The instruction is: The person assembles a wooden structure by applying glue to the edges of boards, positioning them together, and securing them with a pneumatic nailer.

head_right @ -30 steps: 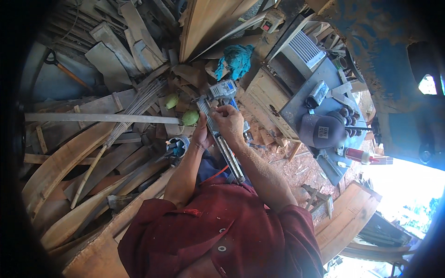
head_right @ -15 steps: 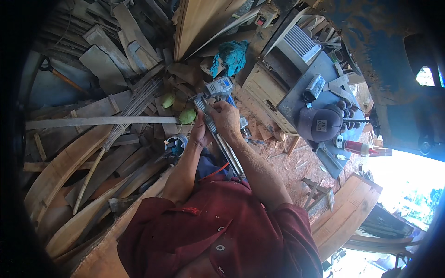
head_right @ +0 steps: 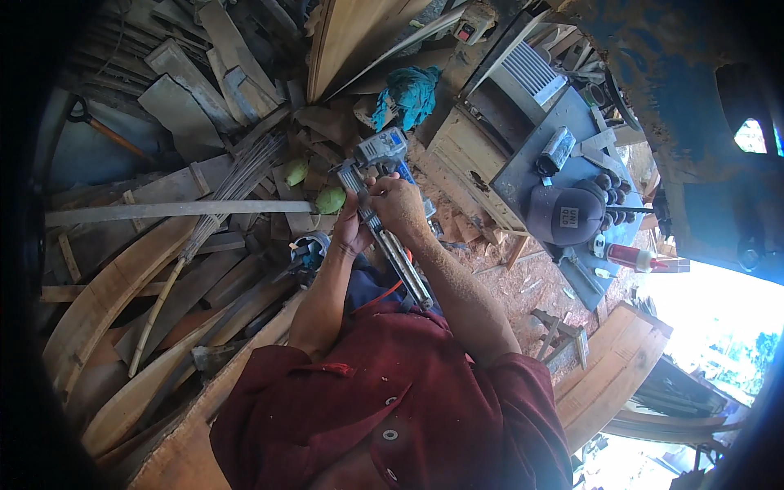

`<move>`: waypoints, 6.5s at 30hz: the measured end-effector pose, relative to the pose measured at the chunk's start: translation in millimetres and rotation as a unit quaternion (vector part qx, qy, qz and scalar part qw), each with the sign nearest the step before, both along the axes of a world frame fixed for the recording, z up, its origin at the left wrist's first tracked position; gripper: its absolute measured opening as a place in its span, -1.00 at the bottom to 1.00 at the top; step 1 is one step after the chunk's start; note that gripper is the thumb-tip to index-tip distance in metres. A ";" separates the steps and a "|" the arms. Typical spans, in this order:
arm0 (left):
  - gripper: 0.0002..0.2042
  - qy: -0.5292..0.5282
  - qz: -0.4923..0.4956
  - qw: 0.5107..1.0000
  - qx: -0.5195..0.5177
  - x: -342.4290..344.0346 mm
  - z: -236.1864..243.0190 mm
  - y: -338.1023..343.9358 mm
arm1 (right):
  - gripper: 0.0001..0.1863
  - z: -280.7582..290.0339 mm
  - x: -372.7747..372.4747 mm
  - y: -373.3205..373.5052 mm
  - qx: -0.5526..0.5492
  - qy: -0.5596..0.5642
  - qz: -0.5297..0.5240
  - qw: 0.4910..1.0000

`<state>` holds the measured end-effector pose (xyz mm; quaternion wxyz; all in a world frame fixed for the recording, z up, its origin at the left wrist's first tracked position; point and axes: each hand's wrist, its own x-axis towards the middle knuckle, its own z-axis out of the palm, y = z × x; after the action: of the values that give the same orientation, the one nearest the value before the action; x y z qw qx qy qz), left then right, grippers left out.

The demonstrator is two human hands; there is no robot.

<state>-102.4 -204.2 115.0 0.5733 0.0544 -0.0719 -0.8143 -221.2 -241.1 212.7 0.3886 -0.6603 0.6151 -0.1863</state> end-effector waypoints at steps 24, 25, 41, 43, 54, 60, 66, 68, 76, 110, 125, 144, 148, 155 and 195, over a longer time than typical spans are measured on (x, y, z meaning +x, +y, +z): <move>-0.48 0.079 0.007 0.997 0.024 9.0 12.4 0.0 | -0.61 -6.9 20.7 3.8 -0.129 0.105 0.171 0.971; -0.48 0.065 0.020 0.996 0.054 12.8 15.1 1.6 | -0.60 10.2 19.1 4.0 -0.129 0.016 0.120 0.984; -0.43 0.037 -0.006 0.999 -0.005 19.8 19.4 -3.5 | -0.59 36.1 33.5 -1.2 -0.025 0.221 0.243 0.944; -0.44 0.043 -0.001 0.999 -0.007 22.8 16.2 -1.9 | -0.58 37.7 30.3 1.0 -0.021 0.202 0.251 0.946; -0.47 0.064 0.025 0.998 -0.008 26.5 8.0 -6.2 | -0.54 39.2 8.2 -5.1 0.022 -0.030 0.122 0.992; -0.48 0.035 0.023 0.999 0.008 30.1 5.3 -3.2 | -0.75 36.9 14.0 -7.9 0.048 -0.077 0.035 0.995; -0.48 0.008 0.034 0.999 -0.007 28.5 10.2 -4.0 | -0.74 28.6 23.2 7.9 0.021 0.004 -0.026 0.999; -0.47 0.026 0.023 0.999 -0.023 29.2 11.5 -4.3 | -0.75 27.1 29.3 16.5 0.008 -0.021 -0.040 0.999; -0.48 0.060 0.011 0.998 -0.012 28.1 9.6 -1.6 | -0.77 18.7 33.4 29.5 -0.064 -0.035 -0.031 0.997; -0.52 0.161 0.050 0.985 0.046 40.4 19.0 -20.8 | -0.36 18.7 -48.5 103.2 -0.418 0.104 0.279 0.858; -0.37 -0.041 -0.118 0.988 0.089 51.9 21.0 -45.4 | -0.25 -32.0 9.3 57.9 -0.390 -0.022 0.090 0.916; -0.41 -0.086 -0.100 0.970 0.204 65.0 -39.8 -56.9 | -0.69 -1.7 -20.8 85.8 -0.238 -0.130 -0.209 0.940; -0.48 -0.294 -0.067 0.942 0.148 26.7 -30.1 -29.2 | -0.69 -19.2 -21.7 72.6 -0.287 -0.224 -0.201 0.909; -0.52 -0.366 -0.004 0.924 0.109 55.0 -67.3 -33.7 | -0.76 13.2 -25.3 82.2 -0.418 -0.231 -0.105 0.872; -0.89 -0.647 -0.113 0.695 0.293 71.2 14.8 248.5 | 0.01 79.0 -668.3 152.2 -0.386 -0.024 -0.388 0.837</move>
<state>-31.2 44.3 129.8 0.2441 0.7248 -0.1880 -0.6163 -889.5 -88.8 291.7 0.0126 -0.4596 0.6892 -0.5601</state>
